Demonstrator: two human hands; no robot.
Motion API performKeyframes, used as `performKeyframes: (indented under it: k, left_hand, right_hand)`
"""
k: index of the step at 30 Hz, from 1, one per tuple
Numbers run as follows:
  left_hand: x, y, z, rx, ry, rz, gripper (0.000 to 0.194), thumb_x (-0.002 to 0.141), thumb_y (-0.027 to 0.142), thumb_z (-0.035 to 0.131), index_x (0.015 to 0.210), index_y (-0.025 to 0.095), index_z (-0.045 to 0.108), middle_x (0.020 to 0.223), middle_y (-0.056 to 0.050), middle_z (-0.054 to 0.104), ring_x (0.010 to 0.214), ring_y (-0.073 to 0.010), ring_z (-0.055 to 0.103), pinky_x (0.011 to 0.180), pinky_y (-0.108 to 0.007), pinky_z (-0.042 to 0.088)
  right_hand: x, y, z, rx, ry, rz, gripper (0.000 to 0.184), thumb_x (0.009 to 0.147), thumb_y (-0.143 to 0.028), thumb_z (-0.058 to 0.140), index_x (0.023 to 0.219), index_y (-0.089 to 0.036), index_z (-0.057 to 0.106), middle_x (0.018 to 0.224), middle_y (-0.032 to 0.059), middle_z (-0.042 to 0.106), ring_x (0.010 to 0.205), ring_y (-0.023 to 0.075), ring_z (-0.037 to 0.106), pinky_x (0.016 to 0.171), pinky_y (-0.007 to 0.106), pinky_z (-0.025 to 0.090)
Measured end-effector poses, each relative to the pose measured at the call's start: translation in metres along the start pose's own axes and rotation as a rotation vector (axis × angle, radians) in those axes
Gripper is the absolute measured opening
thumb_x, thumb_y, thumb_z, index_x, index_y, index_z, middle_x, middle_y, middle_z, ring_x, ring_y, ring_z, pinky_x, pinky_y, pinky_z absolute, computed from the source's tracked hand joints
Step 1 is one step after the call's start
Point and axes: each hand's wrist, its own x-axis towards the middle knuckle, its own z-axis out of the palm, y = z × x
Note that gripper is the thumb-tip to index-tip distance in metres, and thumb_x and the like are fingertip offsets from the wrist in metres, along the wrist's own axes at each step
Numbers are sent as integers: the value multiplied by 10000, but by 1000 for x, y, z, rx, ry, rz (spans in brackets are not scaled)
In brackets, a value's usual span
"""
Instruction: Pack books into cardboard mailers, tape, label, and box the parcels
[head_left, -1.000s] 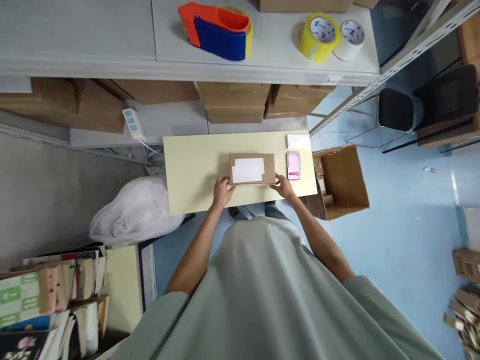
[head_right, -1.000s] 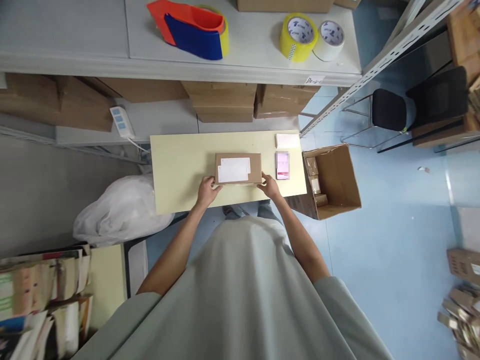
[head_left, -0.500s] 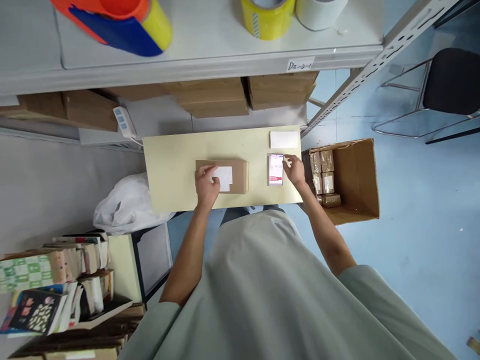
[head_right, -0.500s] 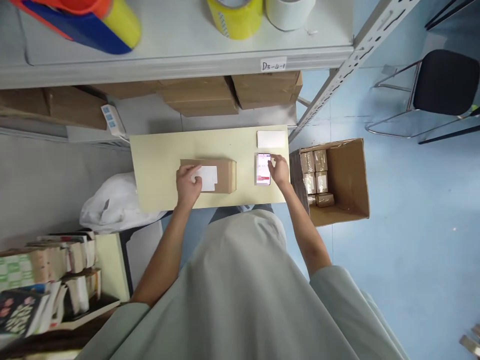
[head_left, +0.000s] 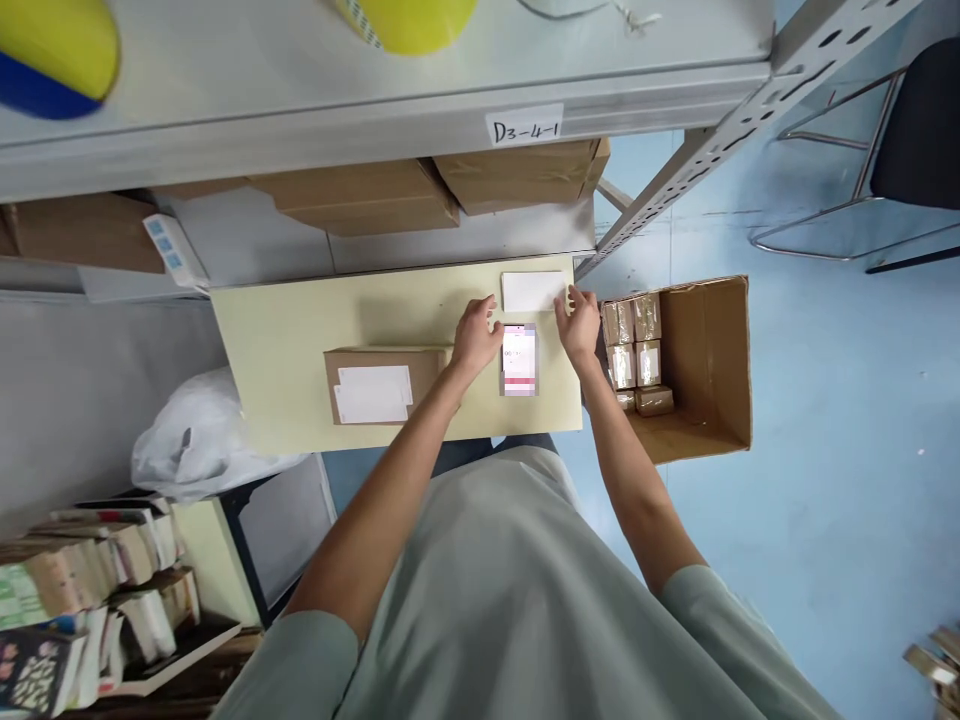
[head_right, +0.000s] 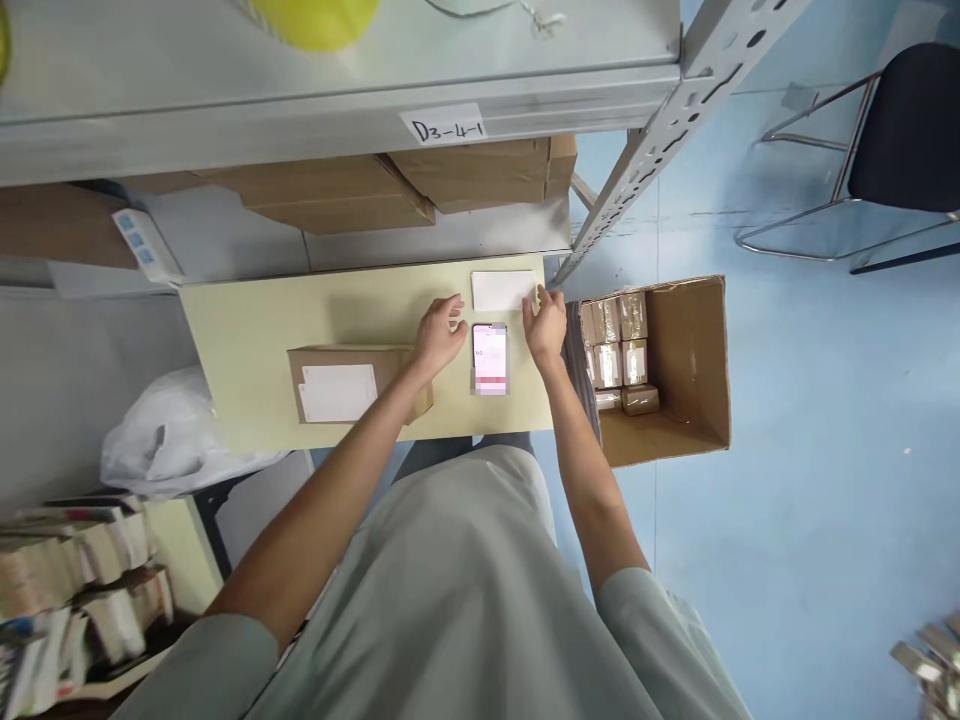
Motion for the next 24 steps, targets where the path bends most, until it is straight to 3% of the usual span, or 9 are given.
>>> performKeyframes:
  k: [3, 7, 11, 16, 20, 24]
  left_hand:
    - [25, -15, 27, 27, 22, -58, 404, 912, 91, 629, 1296, 180, 715, 1266, -149, 670, 1123, -283, 702, 1004, -414, 609]
    - [33, -27, 43, 16, 35, -46, 417, 914, 93, 633, 1310, 188, 719, 1251, -144, 663, 1150, -303, 688, 1073, -447, 589]
    - [28, -27, 45, 3, 24, -32, 466, 929, 76, 599, 1369, 183, 707, 1262, -144, 657, 1177, -297, 687, 1070, -425, 586]
    - [22, -18, 42, -15, 46, -39, 506, 952, 80, 586, 1433, 193, 695, 1272, -135, 685, 1139, -273, 712, 1031, -383, 592]
    - [21, -3, 37, -40, 118, -118, 366, 1034, 197, 624, 1382, 195, 737, 1318, -126, 719, 1078, -247, 745, 1006, -354, 586]
    - [24, 12, 31, -107, 190, -231, 206, 1007, 301, 746, 1165, 182, 801, 1166, -88, 814, 959, -227, 764, 961, -349, 590]
  right_hand:
    - [-6, 1, 3, -1, 9, 6, 604, 1107, -622, 494, 1494, -194, 673, 1330, 187, 638, 1143, 337, 709, 1084, 555, 606]
    - [-15, -5, 1, -70, -24, -8, 528, 1141, -576, 436, 1432, -219, 692, 1296, 165, 616, 1128, 313, 707, 1055, 513, 612]
    - [-21, -13, 1, -127, -16, -33, 498, 1157, -532, 417, 1471, -232, 660, 1321, 162, 609, 1218, 310, 681, 1077, 459, 593]
    - [-22, -21, 3, -142, 18, -27, 522, 1164, -516, 390, 1546, -233, 606, 1406, 179, 594, 1301, 339, 655, 1081, 476, 589]
    - [-20, -28, 2, -70, 48, 12, 509, 1169, -549, 380, 1446, -222, 654, 1299, 169, 670, 1142, 312, 711, 1003, 460, 604]
    - [-19, -34, -1, -30, 71, 26, 458, 1167, -565, 414, 1281, -222, 695, 1179, 134, 731, 1019, 268, 722, 943, 412, 586]
